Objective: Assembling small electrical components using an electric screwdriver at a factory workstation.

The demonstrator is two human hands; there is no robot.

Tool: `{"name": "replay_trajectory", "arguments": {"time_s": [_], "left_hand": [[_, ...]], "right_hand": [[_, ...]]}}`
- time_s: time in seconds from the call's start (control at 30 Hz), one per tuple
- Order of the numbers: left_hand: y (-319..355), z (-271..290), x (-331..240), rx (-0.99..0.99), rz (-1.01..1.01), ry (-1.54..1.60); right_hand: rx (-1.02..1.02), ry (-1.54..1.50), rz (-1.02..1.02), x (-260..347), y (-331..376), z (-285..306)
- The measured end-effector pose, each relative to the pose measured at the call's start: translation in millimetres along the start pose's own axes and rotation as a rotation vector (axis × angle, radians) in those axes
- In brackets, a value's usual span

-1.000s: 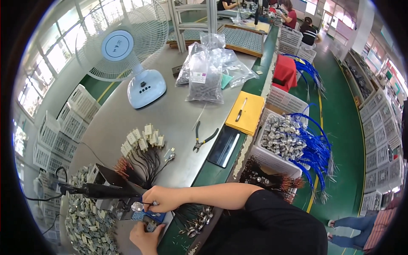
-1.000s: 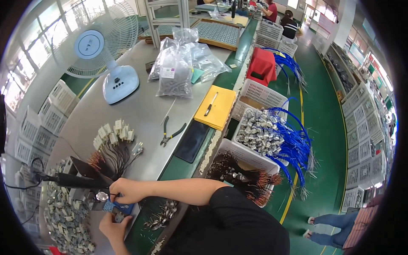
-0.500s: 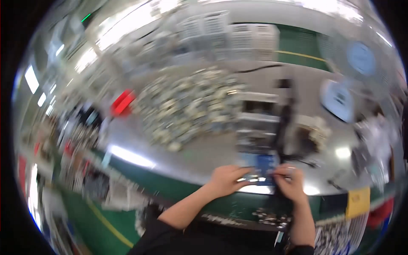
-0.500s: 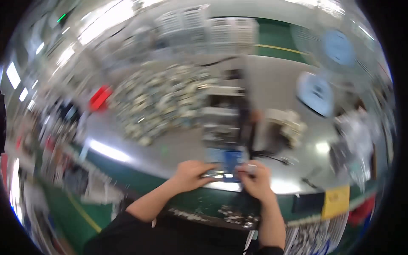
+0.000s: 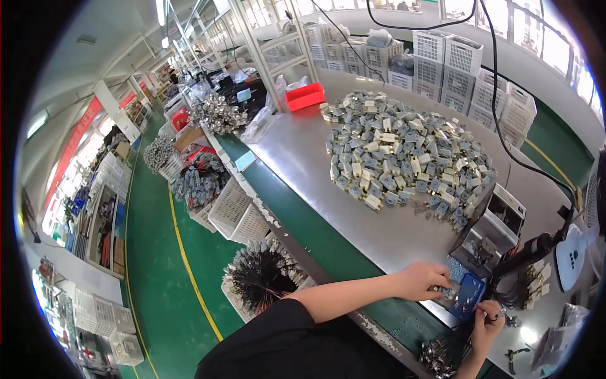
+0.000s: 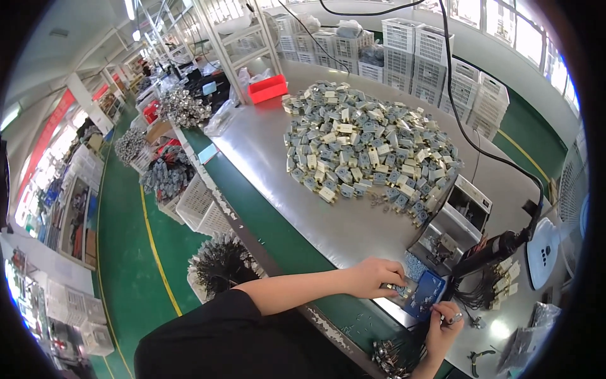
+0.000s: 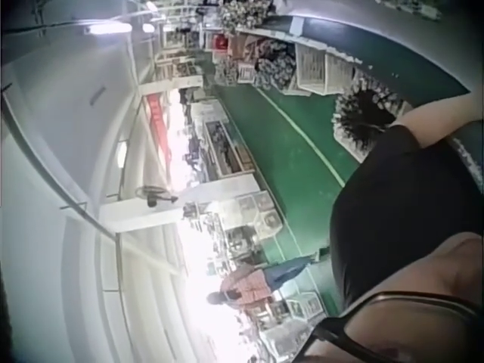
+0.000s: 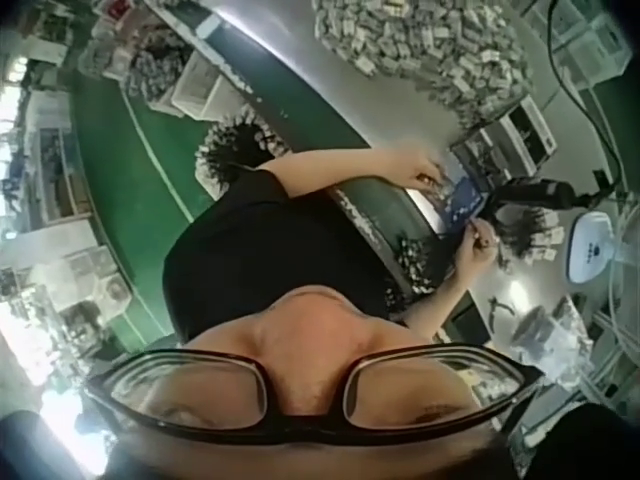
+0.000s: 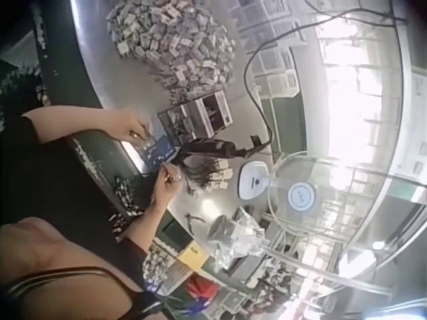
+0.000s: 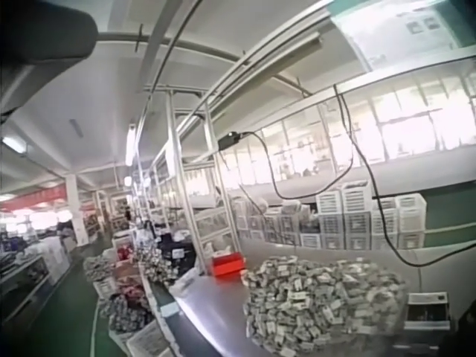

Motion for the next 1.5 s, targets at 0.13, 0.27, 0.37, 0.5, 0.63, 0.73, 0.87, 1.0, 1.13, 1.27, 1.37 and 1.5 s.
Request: {"name": "replay_trajectory", "arguments": {"time_s": [0.13, 0.27, 0.37, 0.5, 0.63, 0.73, 0.87, 1.0, 1.13, 1.27, 1.37, 1.5], "left_hand": [[-1, -1, 3, -0.064, 0.032, 0.068], [-4, -6, 12, 0.000, 0.090, 0.120], [-6, -4, 9, -0.015, 0.047, 0.125], [-8, -5, 7, 0.013, 0.025, 0.125], [-4, -8, 4, 0.023, -0.010, 0.100], [-1, -15, 2, 0.052, 0.002, 0.125], [-7, -19, 9, 0.075, -0.031, 0.199], [-14, -9, 20, 0.114, 0.178, 0.288], [-25, 1, 16, 0.079, 0.057, 0.307], [-28, 6, 2, 0.000, 0.049, 0.254], [-15, 51, 26, -0.245, 0.067, 0.209], [22, 146, 94, -0.789, 0.461, 0.542]], "right_hand": [[0.027, -0.011, -0.043, -3, 2, -2], [-0.016, 0.025, -0.002, 1, 0, -1], [-0.006, 0.092, 0.028, 8, -4, -3], [0.030, 0.196, 0.102, 17, -6, -4], [0.051, 0.141, 0.131, 26, -4, -4], [0.022, 0.002, 0.152, 35, 4, -3], [-0.073, -0.165, 0.074, 28, 15, 13], [-0.085, -0.520, -0.113, -6, 7, 9], [0.021, -0.893, 0.056, 10, -24, 1], [0.019, -0.911, 0.041, 3, -16, 10], [0.014, -0.892, -0.022, -3, -8, 8], [-0.107, -0.883, -0.025, -7, 9, 20]]}}
Point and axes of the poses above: each hand's wrist, its own y-axis away from the middle knuckle, its own z-axis out of the back of the hand, x = y × z, the point moved 9 cm from there along -y, towards the middle knuckle, and after that the axes turned 7 degrees about z, right-handed, at the moved point
